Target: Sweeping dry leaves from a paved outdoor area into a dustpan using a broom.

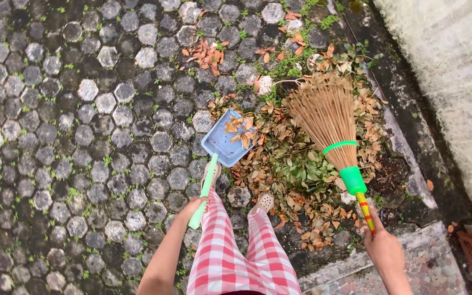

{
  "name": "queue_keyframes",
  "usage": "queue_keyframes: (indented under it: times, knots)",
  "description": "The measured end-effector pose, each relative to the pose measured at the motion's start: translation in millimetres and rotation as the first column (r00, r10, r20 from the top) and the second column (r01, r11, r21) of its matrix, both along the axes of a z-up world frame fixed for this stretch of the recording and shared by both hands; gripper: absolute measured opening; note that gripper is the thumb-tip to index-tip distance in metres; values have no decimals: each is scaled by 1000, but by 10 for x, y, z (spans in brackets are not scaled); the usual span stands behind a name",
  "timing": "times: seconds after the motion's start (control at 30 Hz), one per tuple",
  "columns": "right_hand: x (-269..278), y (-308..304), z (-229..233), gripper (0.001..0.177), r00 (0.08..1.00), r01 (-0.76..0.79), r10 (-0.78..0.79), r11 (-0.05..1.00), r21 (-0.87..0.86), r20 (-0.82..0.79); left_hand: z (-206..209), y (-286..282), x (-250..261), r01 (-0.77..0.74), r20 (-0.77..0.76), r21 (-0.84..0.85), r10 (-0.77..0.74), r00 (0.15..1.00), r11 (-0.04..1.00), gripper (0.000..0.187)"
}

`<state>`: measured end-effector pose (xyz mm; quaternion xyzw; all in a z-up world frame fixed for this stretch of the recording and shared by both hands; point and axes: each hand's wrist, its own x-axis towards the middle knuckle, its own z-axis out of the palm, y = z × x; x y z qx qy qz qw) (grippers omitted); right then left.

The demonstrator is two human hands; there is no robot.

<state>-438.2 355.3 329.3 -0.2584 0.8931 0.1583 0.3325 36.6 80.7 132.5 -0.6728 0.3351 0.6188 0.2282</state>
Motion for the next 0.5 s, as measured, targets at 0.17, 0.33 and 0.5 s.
queue_keyframes:
  times: [0.17, 0.33, 0.5]
  knots:
    - [-78, 11, -202, 71, 969, -246, 247, 967, -70, 6, 213, 420, 21, -130, 17, 0, 130, 991, 991, 86]
    - [92, -184, -115, 70, 909, -414, 413, 910, 8, 62, -129, 1145, 216, -566, -317, 29, 544, 777, 824, 25]
    - [142, -173, -379, 76, 716, -694, 691, 687, 215, 102, -2, 1734, 275, -790, -296, 105, 777, 556, 605, 23]
